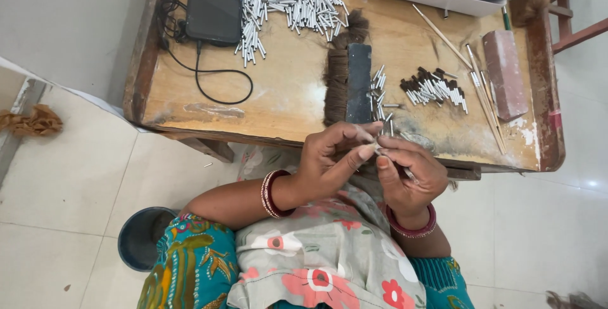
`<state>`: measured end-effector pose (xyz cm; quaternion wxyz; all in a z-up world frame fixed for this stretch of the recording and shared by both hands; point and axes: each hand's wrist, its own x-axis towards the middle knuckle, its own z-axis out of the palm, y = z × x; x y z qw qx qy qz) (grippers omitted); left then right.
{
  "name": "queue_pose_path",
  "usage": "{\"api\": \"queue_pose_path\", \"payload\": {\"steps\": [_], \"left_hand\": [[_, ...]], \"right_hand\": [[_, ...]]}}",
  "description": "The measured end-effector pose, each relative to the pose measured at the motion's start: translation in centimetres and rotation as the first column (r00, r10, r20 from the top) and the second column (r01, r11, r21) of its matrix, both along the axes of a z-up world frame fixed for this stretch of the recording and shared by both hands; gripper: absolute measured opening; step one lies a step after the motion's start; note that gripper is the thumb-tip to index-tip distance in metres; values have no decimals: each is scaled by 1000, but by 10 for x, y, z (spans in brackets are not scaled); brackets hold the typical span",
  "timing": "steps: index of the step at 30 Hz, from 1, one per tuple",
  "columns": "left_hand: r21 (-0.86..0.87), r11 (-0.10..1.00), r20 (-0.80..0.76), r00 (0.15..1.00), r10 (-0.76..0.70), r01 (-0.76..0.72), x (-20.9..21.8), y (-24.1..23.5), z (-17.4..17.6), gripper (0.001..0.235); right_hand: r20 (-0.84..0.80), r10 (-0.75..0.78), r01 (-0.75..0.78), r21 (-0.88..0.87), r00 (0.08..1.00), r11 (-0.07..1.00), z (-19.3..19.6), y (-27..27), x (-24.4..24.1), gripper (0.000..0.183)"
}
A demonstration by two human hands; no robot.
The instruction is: The person sits at a workbench assembling small brushes. They pick up a metal ferrule, insert a tuft of bristle hair into it, press and shape the tuft, and place the finished brush aside, repeating the process with components from piles on the table and placing completed brushes into a box.
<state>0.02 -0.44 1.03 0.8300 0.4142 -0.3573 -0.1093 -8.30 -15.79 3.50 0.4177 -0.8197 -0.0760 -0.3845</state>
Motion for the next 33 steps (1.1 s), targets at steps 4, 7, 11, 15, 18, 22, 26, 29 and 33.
{"api": "queue_pose_path", "payload": {"steps": [4,7,11,15,18,22,26,29,33], "left_hand": [[11,999,-8,999,31,-31,-3,2,-12,15],[-24,999,-67,997,-29,28,-3,0,-17,16],[-91,992,-206,973,-109,91,-4,-2,-14,18],[-99,967,-208,945,-251,235,5,-10,-25,11],[-69,970,-204,949,-241,232,9,-6,-28,10],[-49,957,-222,931,-290,286,10,-6,-30,13],[172,978,76,991,109,-120,25,0,3,25],[200,843,276,854,441,-500,49,5,4,34],[157,752,327,753,571,-640,62,2,-15,23]], "right_hand": [[-24,6,-6,-3,1000,1000,-2,0,-4,18],[-7,21,-21,-21,1000,1000,-4,-1,-5,17],[49,13,-10,-73,999,997,-4,2,-4,18],[120,-84,113,-260,989,959,-7,6,-2,16],[24,37,-27,-335,999,942,6,1,-5,12],[-214,42,-65,-103,976,993,11,-3,-7,15],[-171,-182,130,-276,968,952,6,-41,13,9],[-171,-408,287,-477,897,831,3,-79,40,9],[-277,-385,165,-582,880,796,1,-91,73,13]]}}
